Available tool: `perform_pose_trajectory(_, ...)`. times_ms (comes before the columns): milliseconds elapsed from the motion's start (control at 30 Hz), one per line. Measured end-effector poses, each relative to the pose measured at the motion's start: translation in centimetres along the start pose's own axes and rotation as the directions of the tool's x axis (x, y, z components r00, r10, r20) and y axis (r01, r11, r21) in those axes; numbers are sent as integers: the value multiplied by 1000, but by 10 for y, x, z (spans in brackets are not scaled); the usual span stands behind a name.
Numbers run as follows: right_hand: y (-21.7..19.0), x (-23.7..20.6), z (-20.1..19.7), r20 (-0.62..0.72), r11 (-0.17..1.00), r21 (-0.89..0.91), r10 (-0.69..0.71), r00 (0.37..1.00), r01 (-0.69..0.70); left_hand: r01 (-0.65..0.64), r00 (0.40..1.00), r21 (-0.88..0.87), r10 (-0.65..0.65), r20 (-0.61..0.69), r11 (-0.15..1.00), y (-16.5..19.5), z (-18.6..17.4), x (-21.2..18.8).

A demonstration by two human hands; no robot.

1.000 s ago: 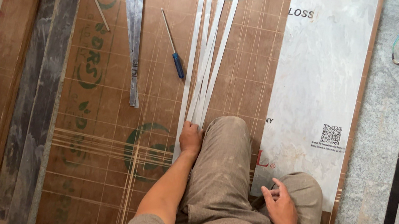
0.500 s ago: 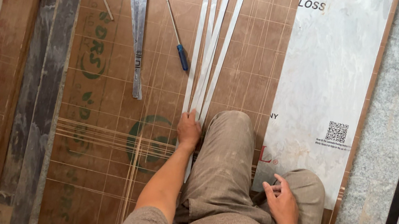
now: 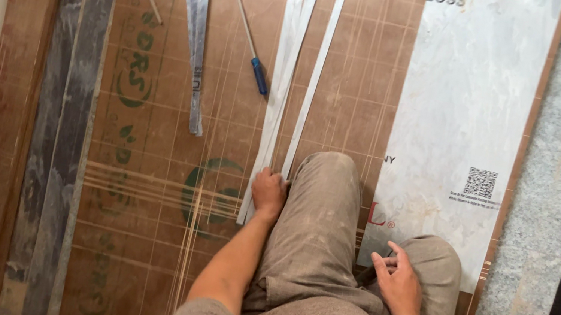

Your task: The person sits on the floor and uses a handheld power saw to cut a large sheet of laminate flooring. They repeatedly position the saw, cut along the edge of the sheet, and separate the cut strips, which are placed to the side.

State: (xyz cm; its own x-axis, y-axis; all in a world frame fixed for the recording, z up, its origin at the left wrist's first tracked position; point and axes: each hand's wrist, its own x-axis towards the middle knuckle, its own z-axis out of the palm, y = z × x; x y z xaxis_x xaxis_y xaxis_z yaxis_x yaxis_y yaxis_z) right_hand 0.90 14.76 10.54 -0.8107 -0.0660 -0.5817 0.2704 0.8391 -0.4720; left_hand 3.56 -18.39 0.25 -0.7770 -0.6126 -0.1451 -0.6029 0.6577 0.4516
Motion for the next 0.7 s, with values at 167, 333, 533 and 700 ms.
perform_pose_trajectory(167,4,0,-2,-20,1000,8,-4,1000,4,216,976,-174,-213,37,961,5,10,4)
perform_pose_trajectory(333,8,2,-3,-23,999,40,-16,1000,17,370,913,-338,-271,306,865,5,-3,12)
perform_pose_trajectory(533,11,2,-2,-19,1000,12,4,1000,-4,295,947,-464,-193,256,835,7,-27,7)
perform_pose_trajectory(700,12,2,-2,-27,1000,1,-5,1000,5,546,814,-588,-211,541,597,4,-41,-9)
